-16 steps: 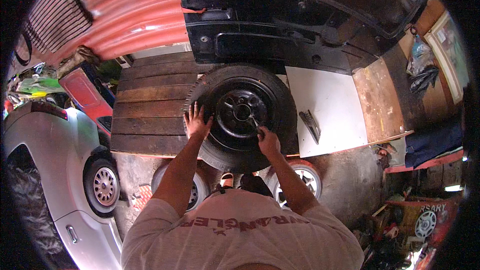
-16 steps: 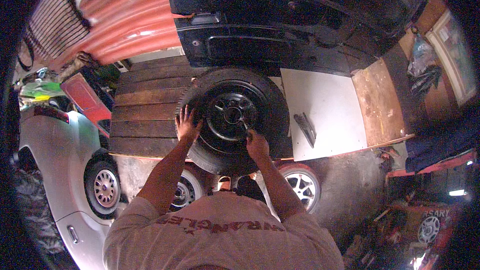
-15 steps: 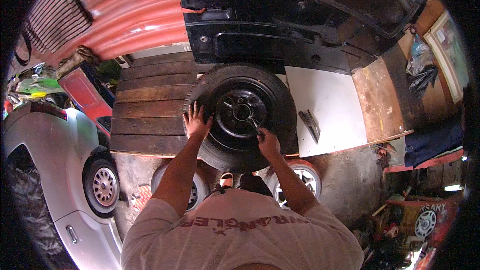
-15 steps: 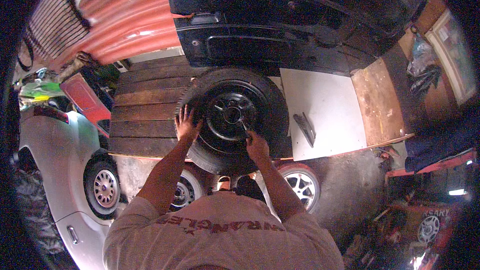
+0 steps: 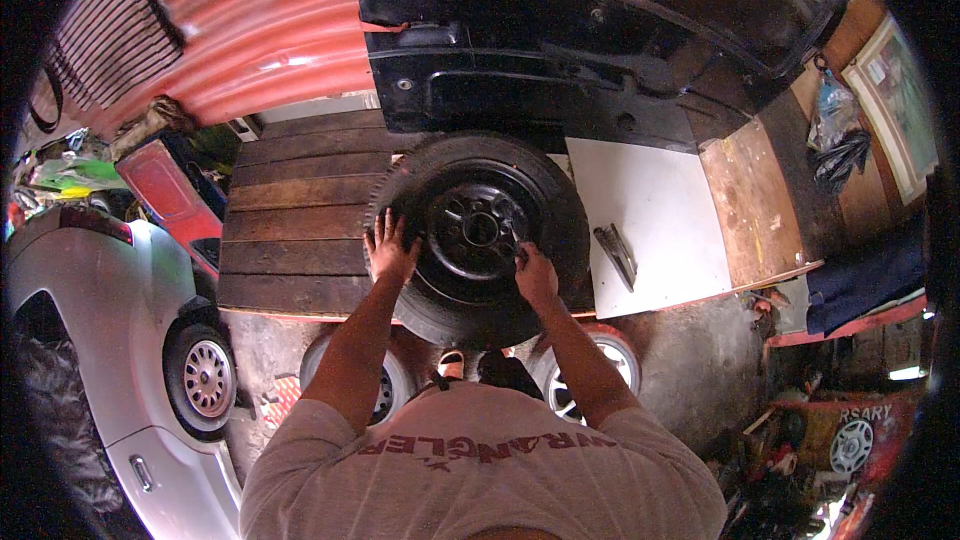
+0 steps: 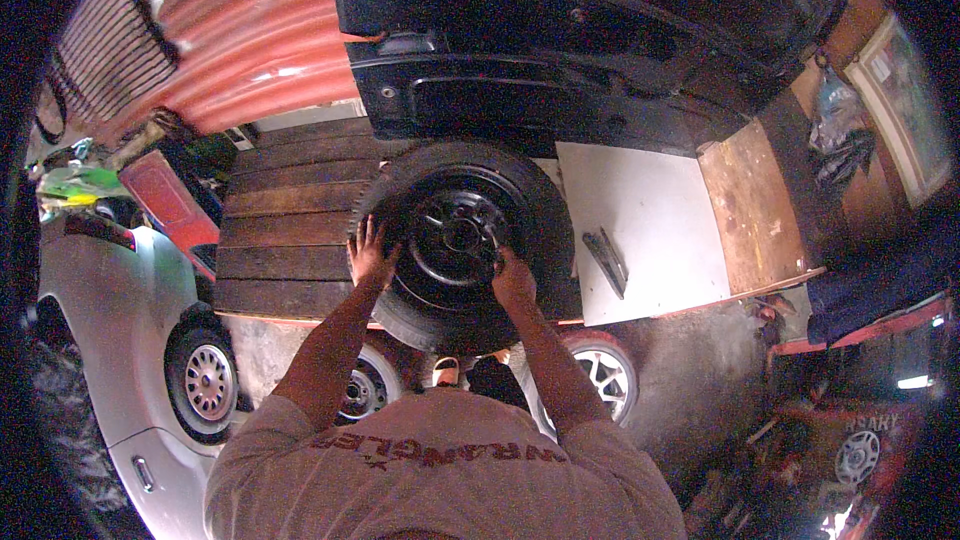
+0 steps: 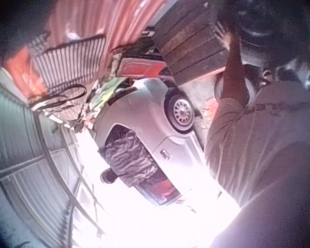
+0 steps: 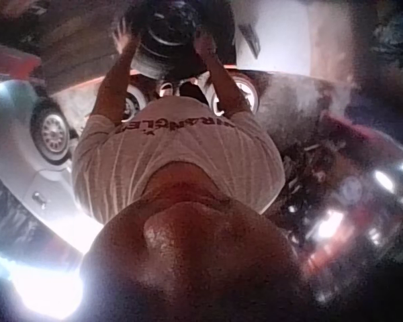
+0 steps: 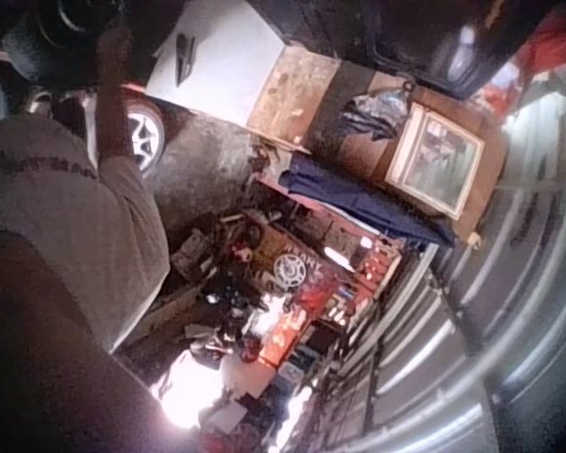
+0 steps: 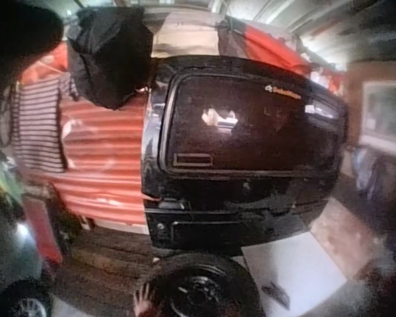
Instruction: The person uses a metal tool to scrape and clean the inner rim of a car tire placed on a wooden workbench. They repeatedly rotate the tire and scrape different sections of the rim, then flip the tire over to continue cleaning the opposite side.
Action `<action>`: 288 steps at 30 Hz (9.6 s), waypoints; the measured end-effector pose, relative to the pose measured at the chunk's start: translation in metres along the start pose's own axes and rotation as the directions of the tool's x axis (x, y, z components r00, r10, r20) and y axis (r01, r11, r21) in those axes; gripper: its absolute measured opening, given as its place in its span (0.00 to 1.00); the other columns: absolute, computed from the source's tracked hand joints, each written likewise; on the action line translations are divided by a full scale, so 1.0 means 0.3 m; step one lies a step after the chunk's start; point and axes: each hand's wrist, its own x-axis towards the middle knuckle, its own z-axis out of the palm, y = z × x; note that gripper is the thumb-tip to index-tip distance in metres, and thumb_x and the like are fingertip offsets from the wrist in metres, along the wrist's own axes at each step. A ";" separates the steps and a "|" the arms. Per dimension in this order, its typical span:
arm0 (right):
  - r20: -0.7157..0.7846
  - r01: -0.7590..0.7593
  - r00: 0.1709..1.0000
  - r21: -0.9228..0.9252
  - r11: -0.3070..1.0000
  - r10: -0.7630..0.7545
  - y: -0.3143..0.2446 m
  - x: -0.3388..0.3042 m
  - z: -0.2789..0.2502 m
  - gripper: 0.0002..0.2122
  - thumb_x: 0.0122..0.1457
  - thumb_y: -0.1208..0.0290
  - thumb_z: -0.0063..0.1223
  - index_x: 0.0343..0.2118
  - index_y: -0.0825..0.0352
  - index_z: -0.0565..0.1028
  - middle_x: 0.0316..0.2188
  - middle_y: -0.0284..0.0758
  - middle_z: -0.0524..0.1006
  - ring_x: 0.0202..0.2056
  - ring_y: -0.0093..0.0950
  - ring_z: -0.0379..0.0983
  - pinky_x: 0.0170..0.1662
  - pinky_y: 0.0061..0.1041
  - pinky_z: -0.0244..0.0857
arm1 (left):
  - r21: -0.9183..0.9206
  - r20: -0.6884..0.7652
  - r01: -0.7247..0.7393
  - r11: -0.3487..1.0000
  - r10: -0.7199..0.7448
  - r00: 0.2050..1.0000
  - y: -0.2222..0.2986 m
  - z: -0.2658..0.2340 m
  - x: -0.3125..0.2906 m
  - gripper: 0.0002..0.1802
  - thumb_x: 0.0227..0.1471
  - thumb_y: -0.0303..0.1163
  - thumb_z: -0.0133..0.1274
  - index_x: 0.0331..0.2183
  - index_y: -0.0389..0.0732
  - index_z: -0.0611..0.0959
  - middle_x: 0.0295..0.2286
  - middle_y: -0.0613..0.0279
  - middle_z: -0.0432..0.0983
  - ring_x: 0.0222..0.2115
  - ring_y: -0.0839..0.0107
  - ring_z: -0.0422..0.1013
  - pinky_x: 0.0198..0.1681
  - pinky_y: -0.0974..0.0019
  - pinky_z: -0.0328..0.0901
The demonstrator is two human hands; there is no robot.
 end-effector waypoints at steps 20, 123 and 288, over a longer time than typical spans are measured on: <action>0.016 0.057 0.998 0.017 0.998 -0.058 0.031 -0.012 0.058 0.12 0.58 0.69 0.50 0.45 0.60 0.70 0.35 0.44 0.78 0.38 0.46 0.75 0.40 0.42 0.69 | -0.054 -0.030 0.002 0.999 -0.003 1.000 0.010 0.001 0.006 0.38 0.52 0.54 0.47 0.61 0.54 0.59 0.65 0.66 0.39 0.65 0.62 0.35 0.65 0.45 0.32; -0.062 0.185 0.982 0.126 0.975 -0.178 0.097 0.081 -0.046 0.15 0.55 0.70 0.54 0.46 0.59 0.73 0.38 0.44 0.78 0.41 0.44 0.75 0.45 0.39 0.68 | -0.071 -0.040 -0.003 0.997 0.000 0.999 0.008 -0.010 0.002 0.36 0.52 0.52 0.48 0.60 0.52 0.62 0.64 0.66 0.41 0.65 0.61 0.37 0.65 0.46 0.33; 0.151 0.090 0.985 -0.055 0.994 -0.081 0.006 -0.122 -0.010 0.19 0.59 0.65 0.47 0.54 0.53 0.61 0.30 0.48 0.77 0.33 0.48 0.75 0.35 0.48 0.69 | -0.101 0.013 0.093 0.991 -0.092 0.996 0.030 0.012 -0.127 0.39 0.48 0.46 0.52 0.60 0.53 0.61 0.65 0.65 0.40 0.65 0.59 0.35 0.65 0.45 0.30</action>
